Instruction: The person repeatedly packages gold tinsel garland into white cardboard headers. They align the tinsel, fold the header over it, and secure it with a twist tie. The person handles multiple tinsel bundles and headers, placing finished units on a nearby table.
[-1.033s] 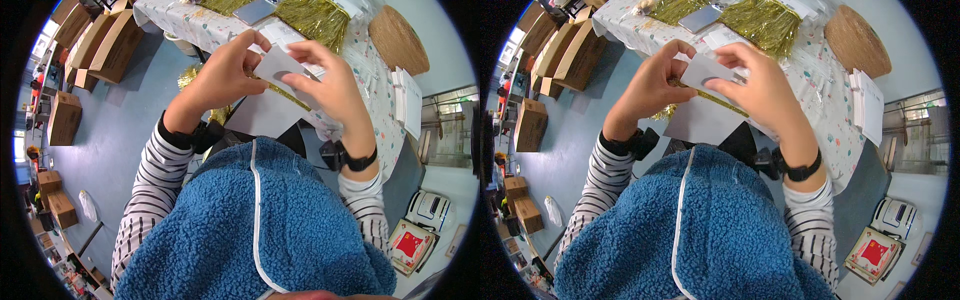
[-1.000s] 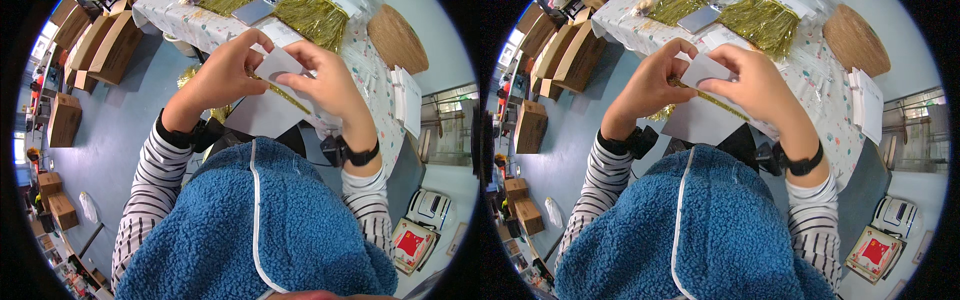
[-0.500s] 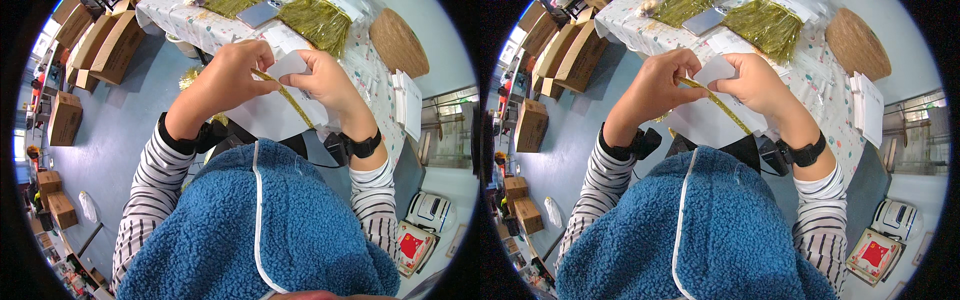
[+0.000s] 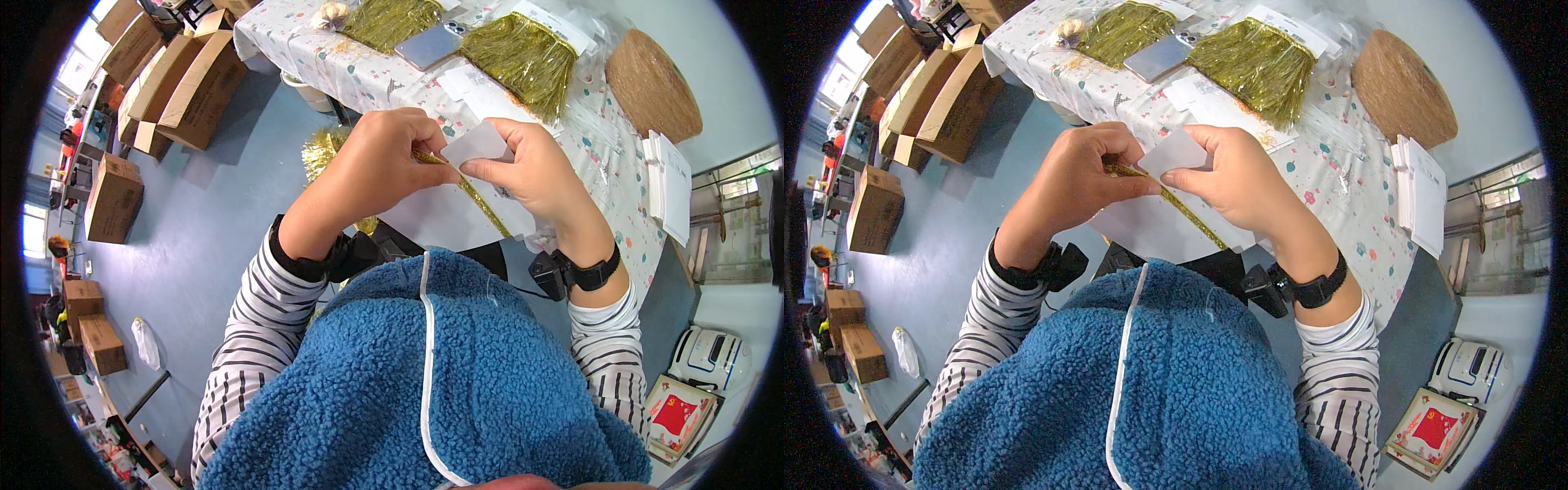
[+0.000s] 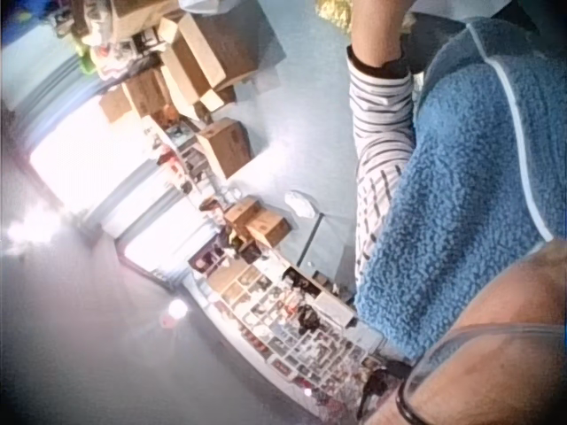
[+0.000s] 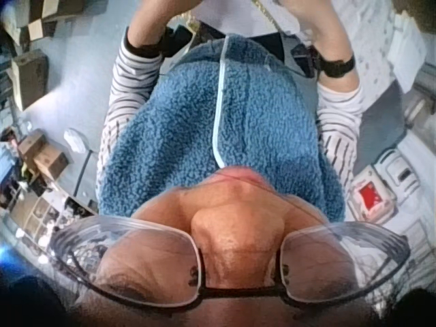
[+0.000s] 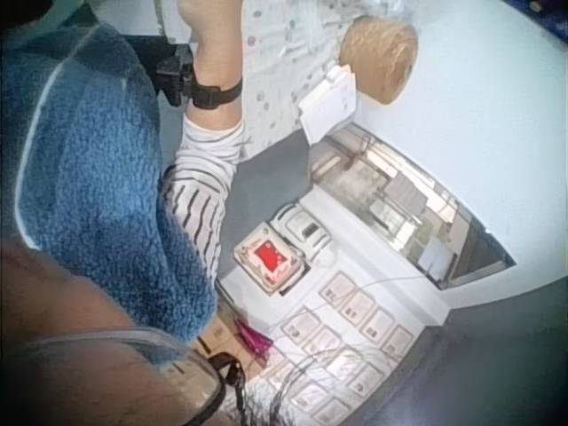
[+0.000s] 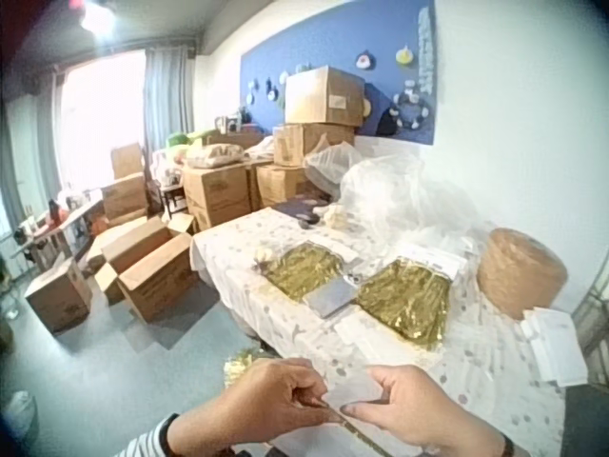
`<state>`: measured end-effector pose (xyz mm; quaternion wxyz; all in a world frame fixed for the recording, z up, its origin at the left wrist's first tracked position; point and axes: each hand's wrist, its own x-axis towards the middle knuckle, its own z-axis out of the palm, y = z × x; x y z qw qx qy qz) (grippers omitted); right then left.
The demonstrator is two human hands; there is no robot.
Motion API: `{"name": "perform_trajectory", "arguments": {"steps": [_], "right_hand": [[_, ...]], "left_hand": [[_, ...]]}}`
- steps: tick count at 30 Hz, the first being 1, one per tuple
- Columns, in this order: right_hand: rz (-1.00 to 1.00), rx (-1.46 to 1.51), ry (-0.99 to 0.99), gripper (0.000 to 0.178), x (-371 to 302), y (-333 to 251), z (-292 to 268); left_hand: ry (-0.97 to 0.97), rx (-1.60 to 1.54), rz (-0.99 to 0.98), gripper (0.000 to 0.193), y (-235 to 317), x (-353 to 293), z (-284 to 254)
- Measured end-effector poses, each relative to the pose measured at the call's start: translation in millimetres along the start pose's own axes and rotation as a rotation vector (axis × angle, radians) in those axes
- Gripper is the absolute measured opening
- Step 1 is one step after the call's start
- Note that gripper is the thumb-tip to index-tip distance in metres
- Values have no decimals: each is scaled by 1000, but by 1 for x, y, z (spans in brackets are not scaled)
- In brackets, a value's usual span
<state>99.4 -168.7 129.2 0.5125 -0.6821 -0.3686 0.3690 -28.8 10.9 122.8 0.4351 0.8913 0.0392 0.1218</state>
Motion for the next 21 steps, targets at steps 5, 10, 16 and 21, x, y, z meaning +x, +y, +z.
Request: {"name": "perform_trajectory", "arguments": {"steps": [5,10,16,21], "right_hand": [[-14,-1,-13,23,0,2,0],[-4,-2,28,21,-1,2,1],[49,91,82,24,-4,2,0],[22,138,50,30,-4,5,-3]], "left_hand": [[74,-17,38,33,2,-2,2],[208,154,159,26,4,-9,13],[284,316,346,15,5,-18,27],[310,424,437,14,5,-20,31]]}}
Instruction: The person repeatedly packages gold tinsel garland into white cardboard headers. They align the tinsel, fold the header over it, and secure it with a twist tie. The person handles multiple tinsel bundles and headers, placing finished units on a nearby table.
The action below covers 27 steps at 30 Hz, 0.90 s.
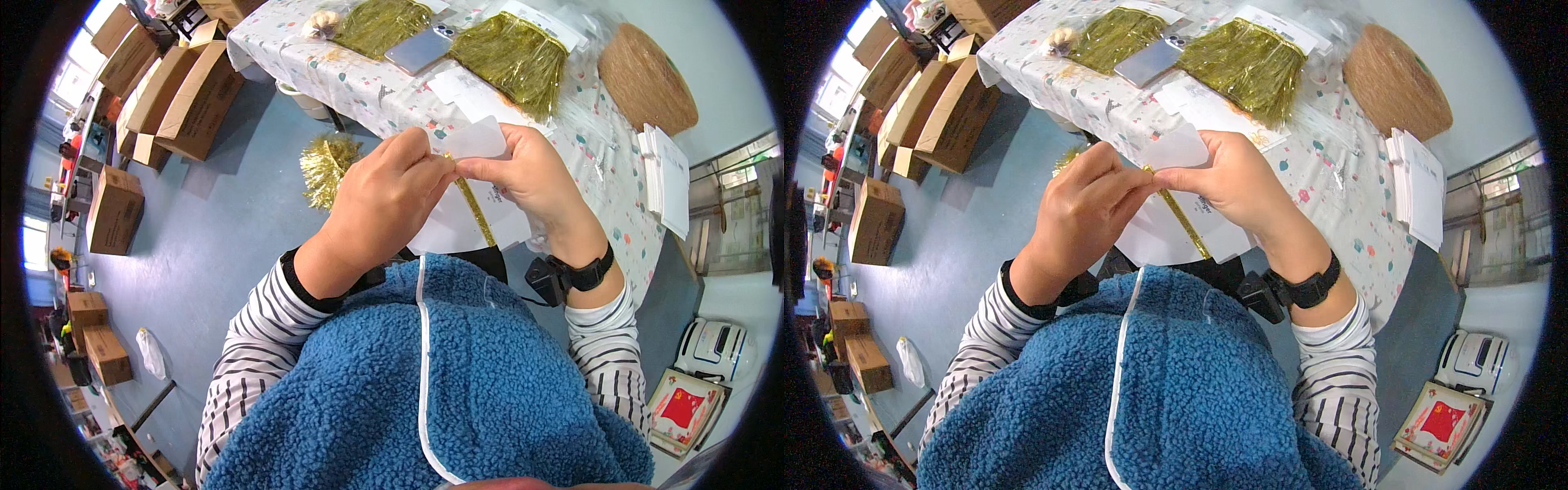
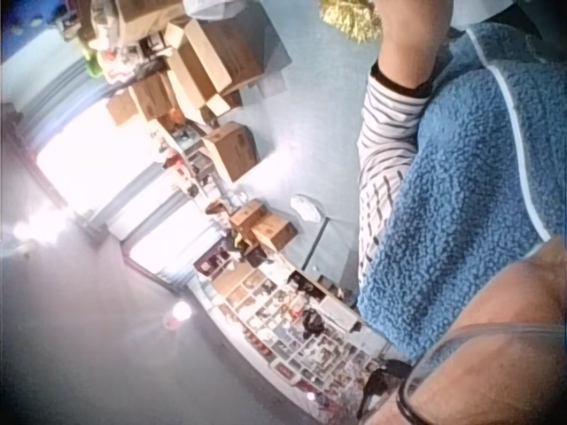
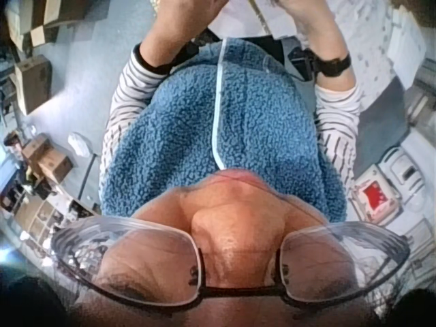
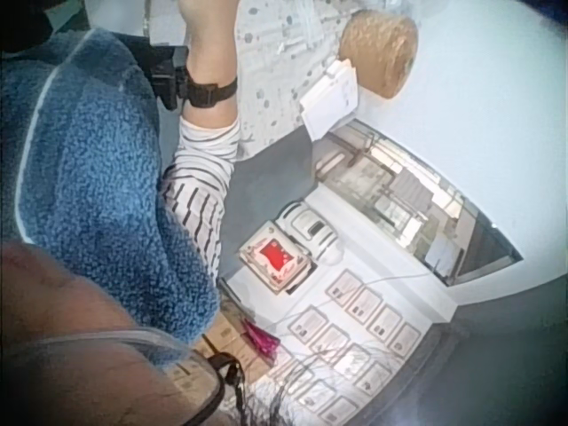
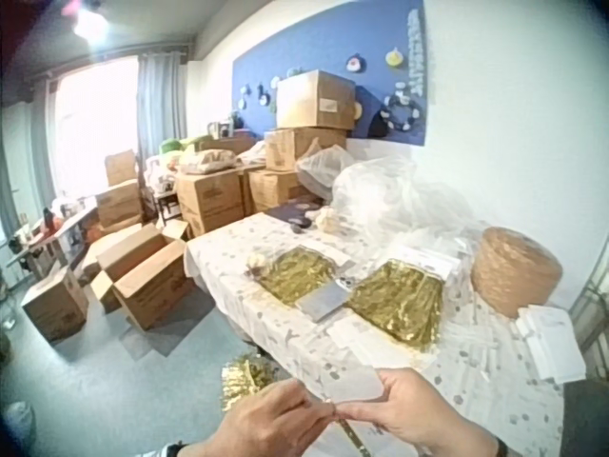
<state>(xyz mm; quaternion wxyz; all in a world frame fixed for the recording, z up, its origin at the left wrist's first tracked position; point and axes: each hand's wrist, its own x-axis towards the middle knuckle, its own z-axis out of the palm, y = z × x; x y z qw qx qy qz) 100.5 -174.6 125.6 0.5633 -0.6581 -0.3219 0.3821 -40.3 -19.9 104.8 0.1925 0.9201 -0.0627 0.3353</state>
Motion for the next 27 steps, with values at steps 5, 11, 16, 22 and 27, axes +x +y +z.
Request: {"name": "perform_trajectory", "arguments": {"steps": [5,11,16,22,27], "right_hand": [[36,130,-18,29,2,4,-3],[14,-11,49,25,1,4,-2],[11,-157,83,23,0,1,0],[-52,-161,73,20,-2,-1,4],[-81,-157,38,20,0,-1,5]], "left_hand": [[18,35,70,16,1,-1,0],[19,-21,88,13,-1,6,-2],[-134,-258,-83,10,-6,14,-17],[-260,-275,-86,9,-18,28,-30],[-294,-291,-45,12,-24,35,-34]]}}
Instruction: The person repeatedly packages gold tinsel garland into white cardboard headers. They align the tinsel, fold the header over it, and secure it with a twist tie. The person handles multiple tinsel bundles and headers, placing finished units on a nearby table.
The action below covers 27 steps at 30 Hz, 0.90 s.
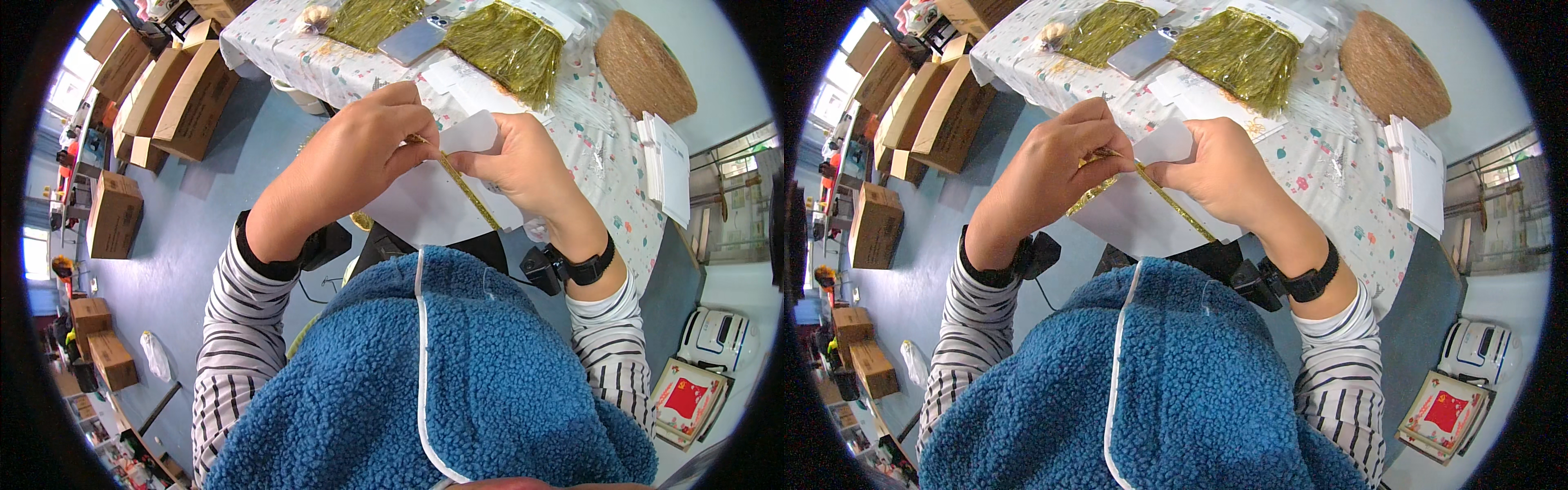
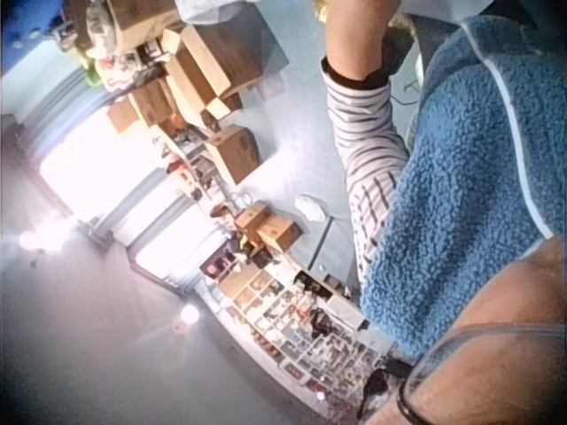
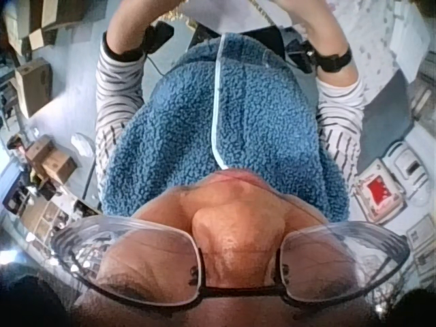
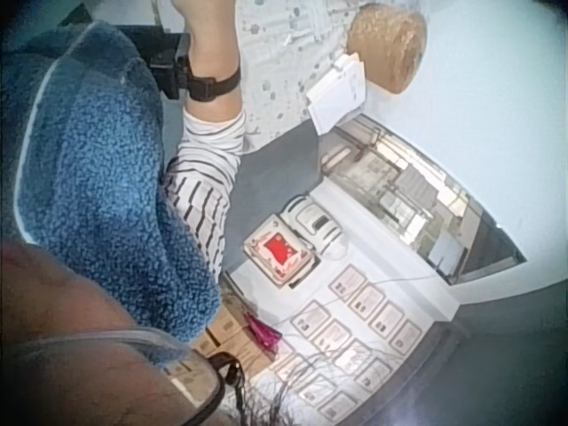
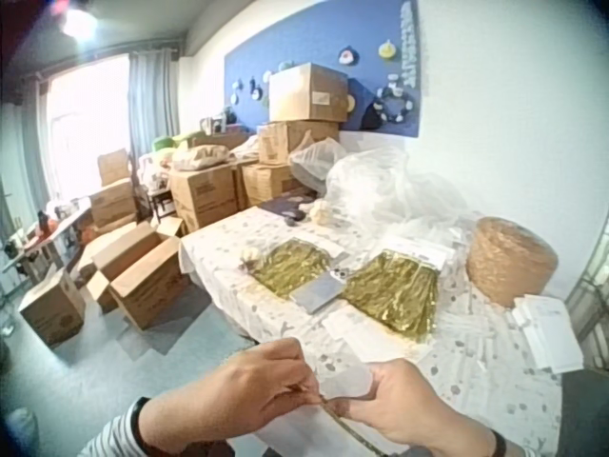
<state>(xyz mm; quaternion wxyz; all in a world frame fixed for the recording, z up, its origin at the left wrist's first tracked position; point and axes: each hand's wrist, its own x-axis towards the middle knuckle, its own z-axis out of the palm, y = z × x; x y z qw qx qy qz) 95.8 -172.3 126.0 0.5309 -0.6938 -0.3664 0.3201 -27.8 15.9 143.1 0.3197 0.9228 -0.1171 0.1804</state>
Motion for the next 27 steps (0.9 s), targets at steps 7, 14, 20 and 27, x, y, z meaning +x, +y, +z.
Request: {"name": "perform_trajectory", "arguments": {"steps": [7,14,20,27], "right_hand": [[5,53,-28,18,3,2,2],[44,-9,-47,18,1,-3,-2],[80,77,-60,19,3,-1,-5],[-37,289,-130,25,6,4,-11]], "left_hand": [[14,14,-2,17,-4,0,0],[10,-22,-38,17,-10,2,0],[-12,-130,-74,16,-13,5,-2],[-160,-395,-157,19,-28,15,-8]]}}
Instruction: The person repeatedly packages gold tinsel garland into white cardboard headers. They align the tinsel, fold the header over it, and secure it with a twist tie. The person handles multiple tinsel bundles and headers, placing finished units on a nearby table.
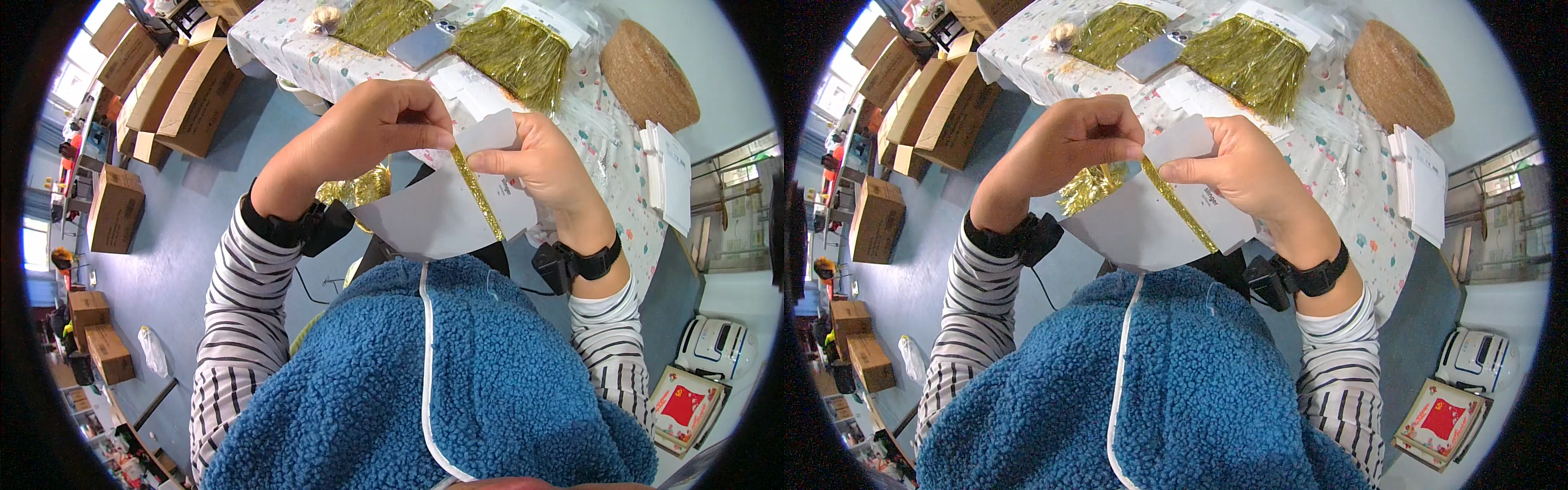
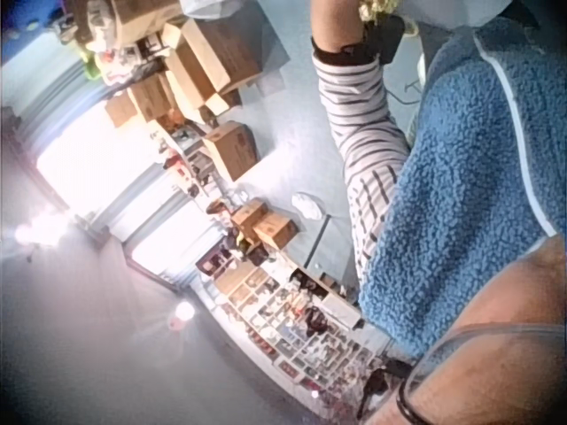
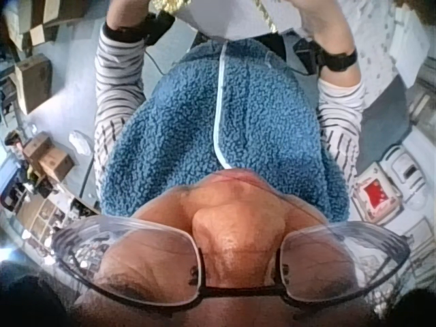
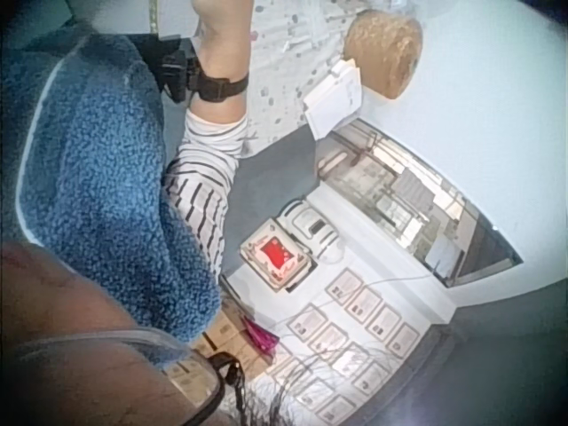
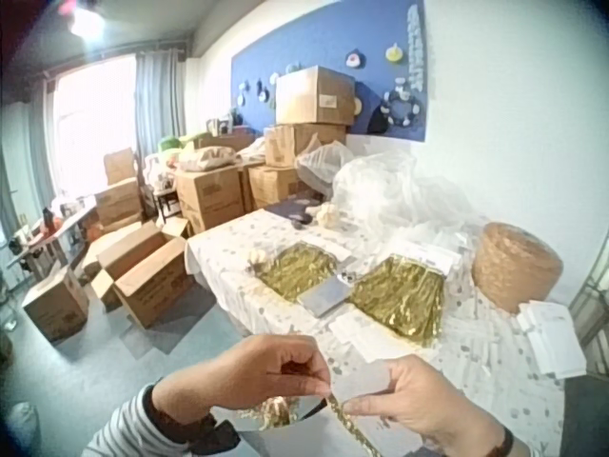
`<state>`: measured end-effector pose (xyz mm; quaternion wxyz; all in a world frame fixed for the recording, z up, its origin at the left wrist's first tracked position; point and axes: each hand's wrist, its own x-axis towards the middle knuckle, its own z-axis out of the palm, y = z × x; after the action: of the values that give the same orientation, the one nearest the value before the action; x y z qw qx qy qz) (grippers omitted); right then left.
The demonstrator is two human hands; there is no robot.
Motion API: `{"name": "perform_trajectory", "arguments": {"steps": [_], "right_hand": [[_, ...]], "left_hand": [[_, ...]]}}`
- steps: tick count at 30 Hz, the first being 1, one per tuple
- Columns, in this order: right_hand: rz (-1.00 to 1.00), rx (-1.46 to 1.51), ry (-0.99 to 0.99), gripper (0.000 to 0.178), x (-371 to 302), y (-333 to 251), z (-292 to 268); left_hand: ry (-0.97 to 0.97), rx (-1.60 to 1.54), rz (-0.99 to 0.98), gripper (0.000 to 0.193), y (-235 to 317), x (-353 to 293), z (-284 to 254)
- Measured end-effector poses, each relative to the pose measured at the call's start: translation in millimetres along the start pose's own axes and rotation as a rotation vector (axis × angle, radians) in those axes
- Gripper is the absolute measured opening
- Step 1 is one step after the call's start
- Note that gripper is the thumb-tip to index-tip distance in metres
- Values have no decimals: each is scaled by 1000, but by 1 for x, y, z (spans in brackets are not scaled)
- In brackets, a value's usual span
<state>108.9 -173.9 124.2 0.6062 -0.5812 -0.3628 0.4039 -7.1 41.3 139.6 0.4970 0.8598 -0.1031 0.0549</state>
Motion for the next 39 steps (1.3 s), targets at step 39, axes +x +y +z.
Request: {"name": "perform_trajectory", "arguments": {"steps": [39], "right_hand": [[-383,593,276,30,41,17,29]], "left_hand": [[710,767,207,20,-86,-37,86]]}}
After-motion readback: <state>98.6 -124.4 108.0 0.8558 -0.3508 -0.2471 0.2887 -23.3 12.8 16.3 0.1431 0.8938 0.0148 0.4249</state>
